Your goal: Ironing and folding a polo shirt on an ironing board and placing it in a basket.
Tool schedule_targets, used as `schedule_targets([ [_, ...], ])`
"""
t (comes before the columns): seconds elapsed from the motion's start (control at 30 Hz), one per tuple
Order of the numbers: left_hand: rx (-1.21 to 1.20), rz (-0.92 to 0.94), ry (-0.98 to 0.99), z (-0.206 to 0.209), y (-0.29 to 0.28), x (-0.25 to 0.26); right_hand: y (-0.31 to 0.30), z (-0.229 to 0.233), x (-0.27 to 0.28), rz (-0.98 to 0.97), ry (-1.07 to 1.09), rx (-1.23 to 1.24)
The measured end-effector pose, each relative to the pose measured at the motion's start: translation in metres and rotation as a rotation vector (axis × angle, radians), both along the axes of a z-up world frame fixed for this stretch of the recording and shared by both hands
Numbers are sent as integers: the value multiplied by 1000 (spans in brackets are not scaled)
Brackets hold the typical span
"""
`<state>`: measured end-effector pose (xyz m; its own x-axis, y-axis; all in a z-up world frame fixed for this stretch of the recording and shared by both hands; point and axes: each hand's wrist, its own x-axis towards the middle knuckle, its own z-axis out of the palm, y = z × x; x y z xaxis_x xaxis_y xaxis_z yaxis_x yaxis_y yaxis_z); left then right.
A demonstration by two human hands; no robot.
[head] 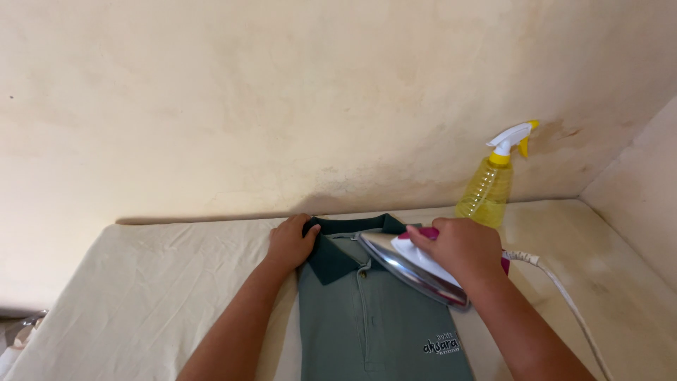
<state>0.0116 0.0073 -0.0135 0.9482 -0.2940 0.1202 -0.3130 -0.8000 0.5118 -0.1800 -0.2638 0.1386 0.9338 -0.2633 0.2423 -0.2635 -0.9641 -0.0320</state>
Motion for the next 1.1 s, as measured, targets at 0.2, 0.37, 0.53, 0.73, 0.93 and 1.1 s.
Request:
schedule_targets([
  [0.2,-7,-9,5,-2,-1,4,9,16,9,-135,116,75],
  [0.37,-23,-14,0,-4,1,4,16,18,4,-154,106,93],
  [0.53,-79,-22,40,-6,2,7,5,15,2,-119,40,93],
  [0.73,-212,-38,154,5,9,6,-8,11,-6,-43,-113,8],
  [0.93,-261,-43,116,23,13,-5,31,-7,-5,353,-309,79],
  [1.1,-256,-34,97,23,12,-6,45,2,-3,385,-147,35],
])
